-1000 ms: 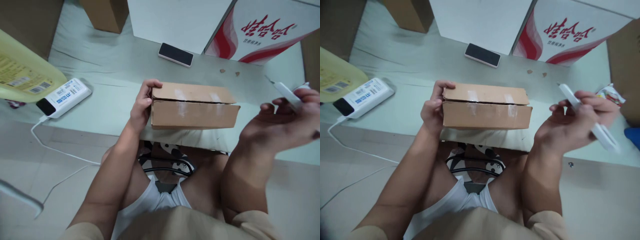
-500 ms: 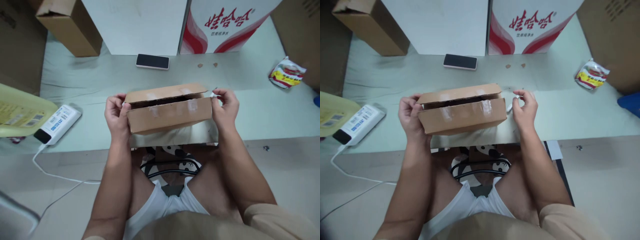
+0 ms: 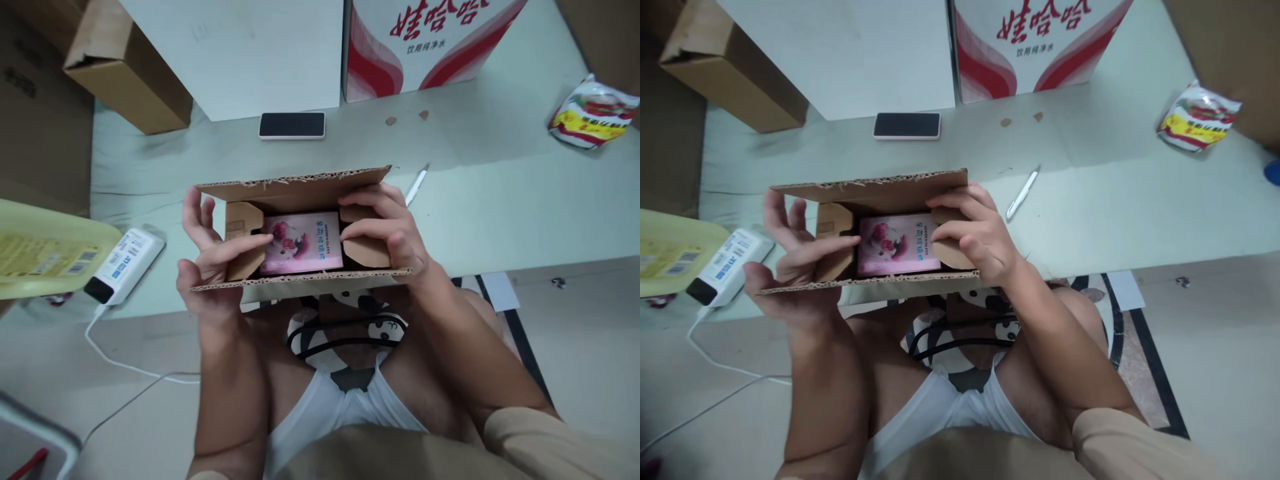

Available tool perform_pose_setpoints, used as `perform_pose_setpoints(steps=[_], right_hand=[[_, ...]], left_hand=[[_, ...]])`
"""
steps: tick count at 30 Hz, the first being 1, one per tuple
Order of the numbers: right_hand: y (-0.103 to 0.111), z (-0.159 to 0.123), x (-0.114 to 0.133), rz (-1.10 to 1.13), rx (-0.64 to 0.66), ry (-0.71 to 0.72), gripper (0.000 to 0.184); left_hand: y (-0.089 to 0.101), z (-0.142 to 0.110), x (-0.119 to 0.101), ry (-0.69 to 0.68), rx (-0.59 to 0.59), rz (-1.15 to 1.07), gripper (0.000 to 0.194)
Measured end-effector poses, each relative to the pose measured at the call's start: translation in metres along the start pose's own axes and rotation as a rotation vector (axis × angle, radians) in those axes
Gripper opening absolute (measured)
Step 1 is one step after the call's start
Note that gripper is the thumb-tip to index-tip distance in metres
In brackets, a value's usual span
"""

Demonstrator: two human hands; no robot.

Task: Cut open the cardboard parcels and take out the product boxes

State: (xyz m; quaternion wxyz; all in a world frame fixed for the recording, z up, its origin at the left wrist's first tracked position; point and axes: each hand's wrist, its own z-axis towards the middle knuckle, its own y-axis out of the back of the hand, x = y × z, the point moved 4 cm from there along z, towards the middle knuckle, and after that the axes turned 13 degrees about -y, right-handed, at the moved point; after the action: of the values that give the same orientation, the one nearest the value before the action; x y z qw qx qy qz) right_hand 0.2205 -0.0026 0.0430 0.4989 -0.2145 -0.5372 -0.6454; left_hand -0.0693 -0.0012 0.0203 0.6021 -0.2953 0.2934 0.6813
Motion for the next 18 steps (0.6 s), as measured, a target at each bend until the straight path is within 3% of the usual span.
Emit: perform_pose_setpoints(steps=[3,6,11,13,15,18], right_hand=[[0.0,-0.003,-0.001,-0.033,-0.06,-0.021,0.082],[0.005,-0.005,0.004,-0.023,-0.122,0.02,0.074],[0.025,-0.009,0.027,-0.017,-0.277,0.083,0.052],[0.031,-0.009,0.043,-0.059,-0.25,0.096,0.038],[0.034,-0.01,0.063,-0.067,-0.14,0.137,0.025],[0.035,-0.012,0.085,-0.19,0.061,0.098,0.029]], left_hand=[[0.0,-0.002,-0.002,0.016,0.026,0.016,0.074],[-0.006,-0.002,-0.01,0.05,-0.076,-0.044,0.067],[-0.019,0.001,-0.025,0.004,-0.209,-0.291,0.035],[-0.022,0.003,-0.03,-0.023,-0.26,-0.353,0.028],[-0.025,0.005,-0.033,-0.043,-0.293,-0.391,0.026],[-0.021,0.006,-0.028,0.007,-0.384,-0.428,0.024]])
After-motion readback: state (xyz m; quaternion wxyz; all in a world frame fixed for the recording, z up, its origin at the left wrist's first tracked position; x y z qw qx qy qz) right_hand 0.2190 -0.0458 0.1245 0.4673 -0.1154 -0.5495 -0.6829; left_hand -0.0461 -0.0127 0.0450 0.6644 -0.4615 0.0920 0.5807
